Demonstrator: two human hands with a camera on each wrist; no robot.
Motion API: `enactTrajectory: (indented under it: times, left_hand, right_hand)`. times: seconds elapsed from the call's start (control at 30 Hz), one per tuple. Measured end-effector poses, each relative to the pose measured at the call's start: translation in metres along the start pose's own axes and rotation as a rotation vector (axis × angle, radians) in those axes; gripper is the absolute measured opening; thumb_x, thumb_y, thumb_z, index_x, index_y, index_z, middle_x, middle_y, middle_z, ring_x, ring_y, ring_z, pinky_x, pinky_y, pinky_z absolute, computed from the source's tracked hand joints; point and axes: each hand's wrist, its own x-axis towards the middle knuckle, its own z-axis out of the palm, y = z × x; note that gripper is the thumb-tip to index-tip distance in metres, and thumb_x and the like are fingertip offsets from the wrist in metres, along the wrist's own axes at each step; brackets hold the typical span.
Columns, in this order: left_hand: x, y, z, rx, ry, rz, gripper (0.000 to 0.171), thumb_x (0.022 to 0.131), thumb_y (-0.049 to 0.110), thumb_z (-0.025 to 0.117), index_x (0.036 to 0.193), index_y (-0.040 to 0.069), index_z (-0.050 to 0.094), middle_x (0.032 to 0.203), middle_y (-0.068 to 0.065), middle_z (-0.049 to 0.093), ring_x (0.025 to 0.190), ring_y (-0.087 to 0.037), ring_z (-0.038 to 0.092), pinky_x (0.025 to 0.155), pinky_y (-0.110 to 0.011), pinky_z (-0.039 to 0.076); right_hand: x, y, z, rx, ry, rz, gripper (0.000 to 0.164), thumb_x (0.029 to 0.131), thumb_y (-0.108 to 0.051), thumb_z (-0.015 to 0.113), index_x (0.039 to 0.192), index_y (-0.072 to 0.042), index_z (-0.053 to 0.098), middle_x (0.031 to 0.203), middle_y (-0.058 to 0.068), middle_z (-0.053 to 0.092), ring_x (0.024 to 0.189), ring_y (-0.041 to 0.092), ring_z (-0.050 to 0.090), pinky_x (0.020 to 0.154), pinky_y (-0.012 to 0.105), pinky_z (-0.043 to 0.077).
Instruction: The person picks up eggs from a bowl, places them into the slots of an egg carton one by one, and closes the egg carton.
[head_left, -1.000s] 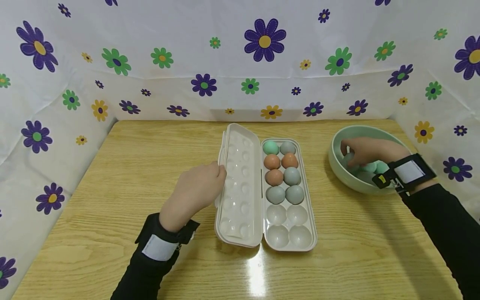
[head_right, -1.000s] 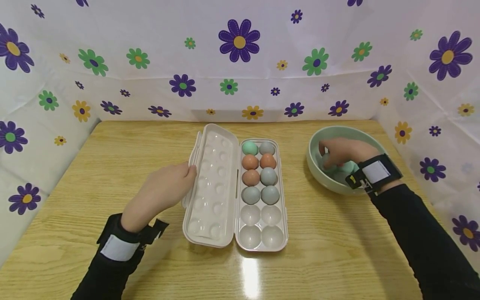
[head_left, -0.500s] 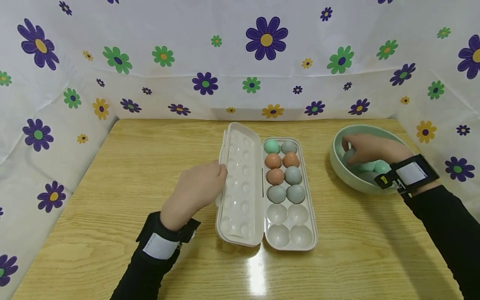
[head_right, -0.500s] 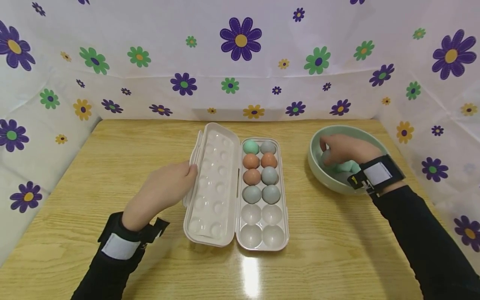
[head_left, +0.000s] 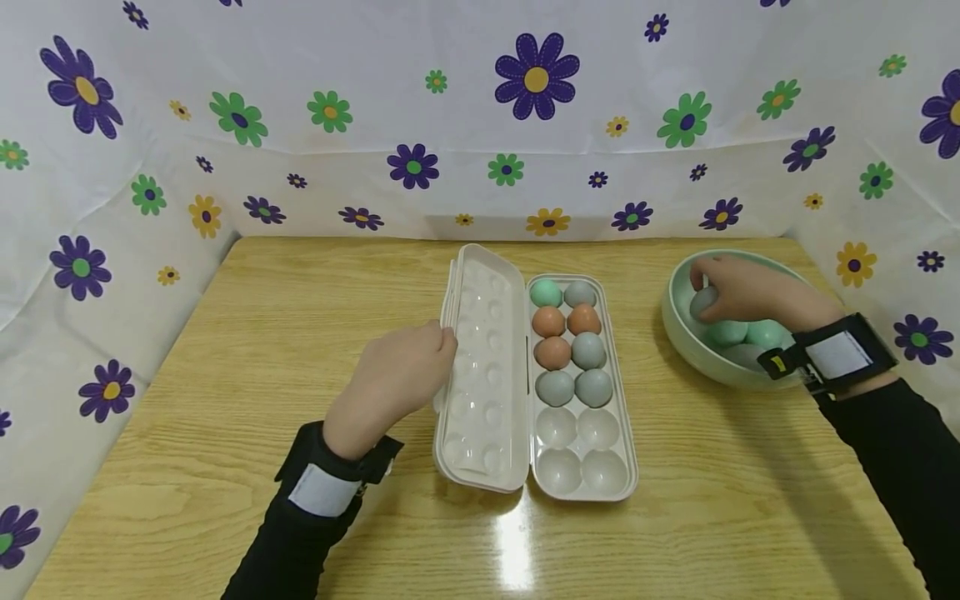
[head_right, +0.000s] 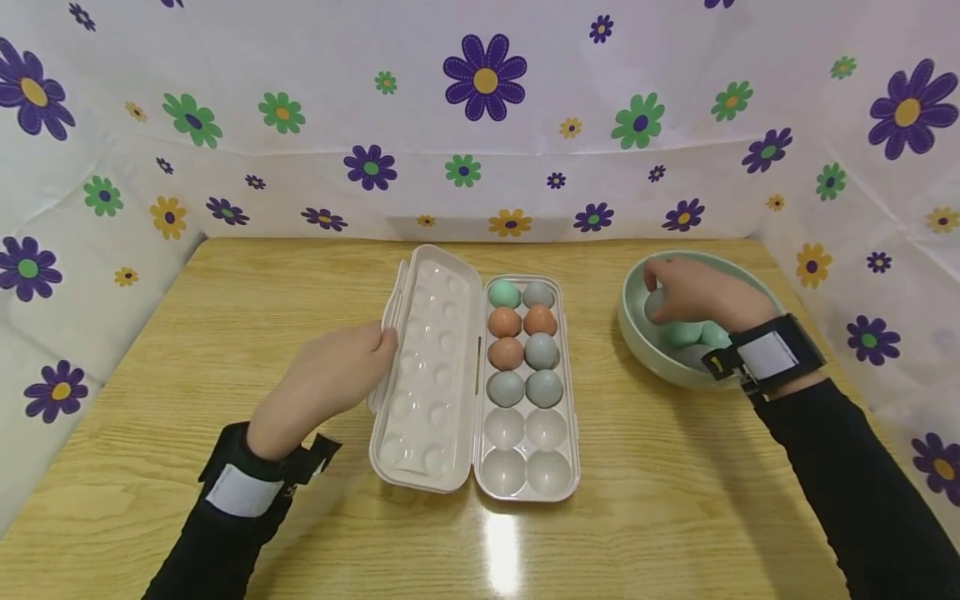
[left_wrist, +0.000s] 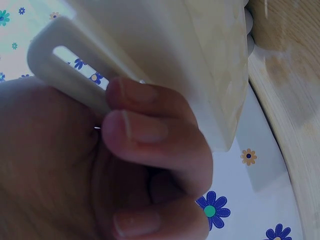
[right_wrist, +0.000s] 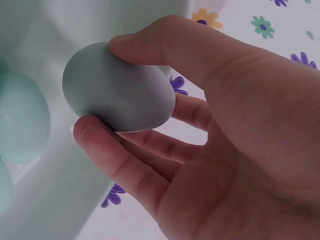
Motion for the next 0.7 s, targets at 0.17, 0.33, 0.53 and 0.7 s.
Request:
enactTrajectory:
  times: [0.17,0.33,0.53,0.7]
  left_hand:
    - [0.0,0.0,0.0,0.0,-0.003,-0.003,0.042,0.107,0.028,0.024,0.09,0.008,0.057,0.068,-0.005,0.052,0.063,-0.021,0.054,0.054,-0.032,0.04]
    - [0.0,0.001,-0.001,0.016,-0.002,0.001,0.043,0.107,0.028,0.023,0.089,0.008,0.057,0.069,-0.006,0.053,0.066,-0.021,0.056,0.056,-0.034,0.041]
    - [0.0,0.002,-0.002,0.032,0.0,0.001,0.043,0.106,0.028,0.023,0.09,0.008,0.057,0.073,-0.007,0.056,0.07,-0.022,0.058,0.06,-0.038,0.046]
    - [0.0,0.002,-0.001,0.035,-0.001,-0.004,0.043,0.107,0.028,0.023,0.091,0.007,0.057,0.071,-0.007,0.054,0.068,-0.022,0.057,0.057,-0.036,0.044]
  right_hand:
    - [-0.003,-0.005,-0.005,-0.013,0.005,0.044,0.038,0.08,-0.01,0.07,0.112,0.0,0.052,0.101,0.018,0.053,0.085,0.028,0.051,0.07,0.039,0.043]
    - [-0.007,-0.012,-0.008,-0.034,0.02,0.066,0.04,0.079,-0.009,0.07,0.113,-0.001,0.051,0.102,0.021,0.051,0.084,0.03,0.05,0.068,0.04,0.043]
    - [-0.012,-0.021,-0.011,-0.034,0.023,0.074,0.039,0.08,-0.009,0.07,0.114,-0.003,0.051,0.104,0.019,0.05,0.084,0.03,0.051,0.066,0.039,0.043]
    - [-0.016,-0.03,-0.013,-0.034,0.05,0.057,0.039,0.081,-0.009,0.071,0.114,-0.002,0.051,0.106,0.02,0.05,0.086,0.031,0.052,0.069,0.04,0.047]
